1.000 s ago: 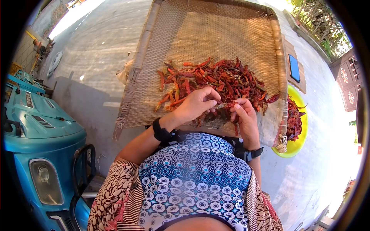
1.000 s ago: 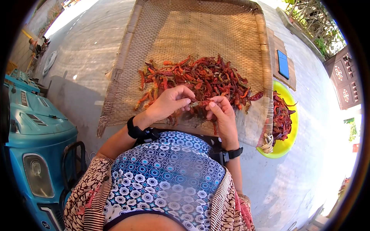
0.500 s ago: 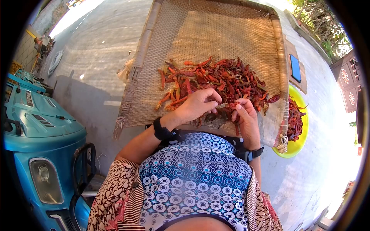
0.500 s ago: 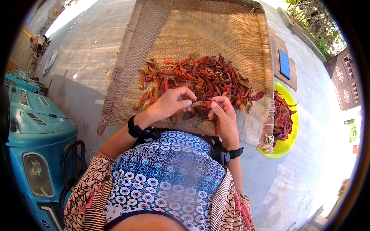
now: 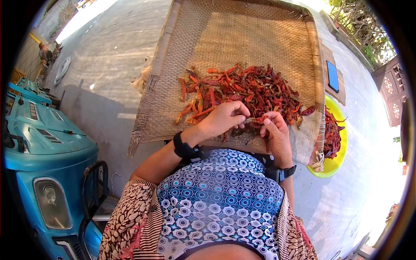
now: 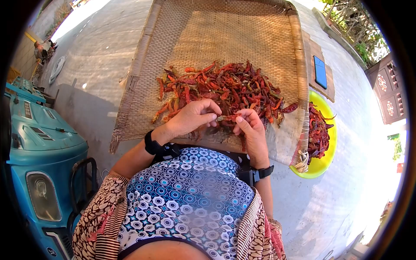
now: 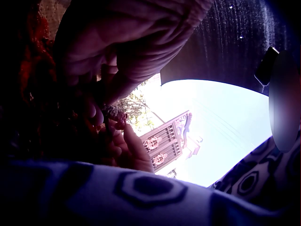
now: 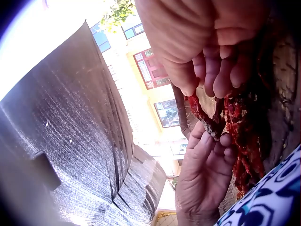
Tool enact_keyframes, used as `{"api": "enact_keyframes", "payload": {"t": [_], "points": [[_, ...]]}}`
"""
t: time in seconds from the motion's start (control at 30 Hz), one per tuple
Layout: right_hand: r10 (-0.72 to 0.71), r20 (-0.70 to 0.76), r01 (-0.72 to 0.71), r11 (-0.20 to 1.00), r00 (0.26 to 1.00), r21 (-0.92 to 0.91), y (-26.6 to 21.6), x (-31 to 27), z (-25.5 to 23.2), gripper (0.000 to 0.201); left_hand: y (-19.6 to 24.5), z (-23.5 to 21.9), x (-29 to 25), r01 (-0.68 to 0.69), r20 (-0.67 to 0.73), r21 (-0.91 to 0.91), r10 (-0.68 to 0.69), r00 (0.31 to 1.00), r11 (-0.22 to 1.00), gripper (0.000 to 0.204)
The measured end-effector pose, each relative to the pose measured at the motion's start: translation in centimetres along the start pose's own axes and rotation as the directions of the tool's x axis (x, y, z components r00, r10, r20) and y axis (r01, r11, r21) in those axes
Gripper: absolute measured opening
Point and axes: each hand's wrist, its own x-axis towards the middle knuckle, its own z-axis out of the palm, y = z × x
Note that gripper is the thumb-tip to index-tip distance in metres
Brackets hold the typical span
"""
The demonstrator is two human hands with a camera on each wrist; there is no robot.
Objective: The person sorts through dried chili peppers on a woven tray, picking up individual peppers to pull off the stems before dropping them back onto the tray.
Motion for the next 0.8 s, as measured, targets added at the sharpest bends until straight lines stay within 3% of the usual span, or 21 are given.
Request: {"api": "enact_keyframes", "payload": {"t": [0.8], "points": [[0.003,0.002,-0.003,0.999,1.0,-0.051,0.07,0.24,0.22,0.014,-0.44,0.24,0.02,-0.03,0.063,0.042,0.028,0.998,0.999,0.011]]}}
